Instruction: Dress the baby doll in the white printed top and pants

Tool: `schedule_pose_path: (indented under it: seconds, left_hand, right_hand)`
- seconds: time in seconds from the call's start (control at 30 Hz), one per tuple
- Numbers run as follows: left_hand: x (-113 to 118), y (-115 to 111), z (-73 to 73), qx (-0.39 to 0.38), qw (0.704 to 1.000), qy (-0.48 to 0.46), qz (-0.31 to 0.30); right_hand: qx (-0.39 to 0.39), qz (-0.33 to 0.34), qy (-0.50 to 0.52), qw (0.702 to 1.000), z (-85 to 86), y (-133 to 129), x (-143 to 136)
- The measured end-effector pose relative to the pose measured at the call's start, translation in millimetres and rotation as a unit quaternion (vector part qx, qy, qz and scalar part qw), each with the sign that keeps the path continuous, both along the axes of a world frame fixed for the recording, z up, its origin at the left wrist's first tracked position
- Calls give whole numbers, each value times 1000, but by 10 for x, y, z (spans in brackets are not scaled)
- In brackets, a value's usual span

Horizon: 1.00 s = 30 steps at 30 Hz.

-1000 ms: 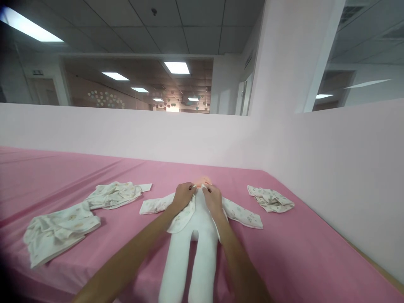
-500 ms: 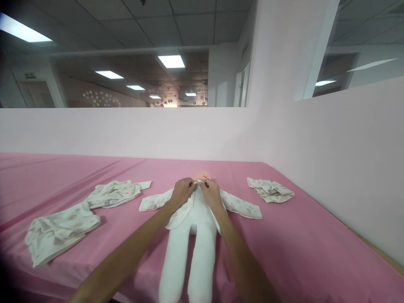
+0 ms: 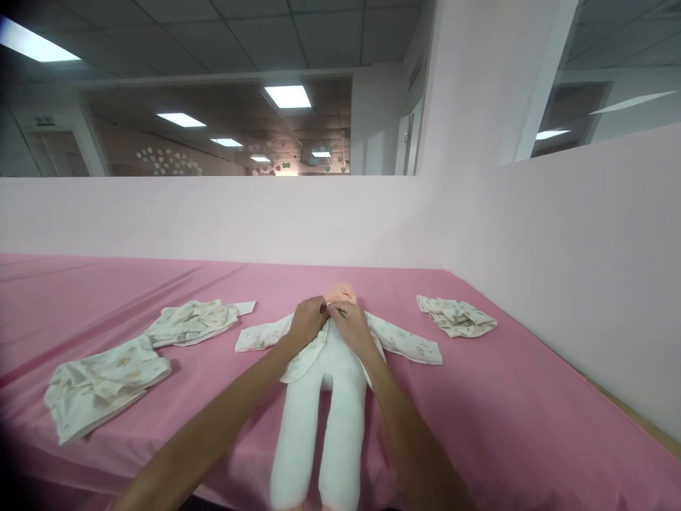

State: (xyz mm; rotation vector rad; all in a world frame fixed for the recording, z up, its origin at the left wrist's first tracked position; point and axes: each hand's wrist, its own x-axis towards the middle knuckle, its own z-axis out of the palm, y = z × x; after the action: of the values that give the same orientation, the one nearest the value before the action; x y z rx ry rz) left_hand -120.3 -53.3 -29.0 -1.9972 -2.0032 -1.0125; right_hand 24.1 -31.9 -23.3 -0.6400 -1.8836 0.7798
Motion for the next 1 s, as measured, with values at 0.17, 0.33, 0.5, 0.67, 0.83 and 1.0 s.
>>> schedule_pose_path:
  seconds: [0.17,0.33,0.5,0.67,0.83,1.0]
  left_hand:
    - [-35,3,1,-7,987,-153,-43]
    - [-118,-30,25,-81,915,-356,-174]
    - [-131,35,-6,-71,894,-411,-163]
    - [-125,67,-22,-85,868,-461,-162]
    - [-174,-2,59,-139,841,-486,-192]
    - [-172,-82,115,-162,871,-431,-170]
  right_hand:
    - [27,-23,-28,999,27,-29,5]
    - [45,-23,-40,998,24,-21,23]
    - [34,-15,-51,998,0,-22,33]
    - [41,-106,-45,993,-74,18,-3]
    - [112,-162,-155,968,-112,-7,-23]
    - [173,-243,-208,932,-86,-143,5]
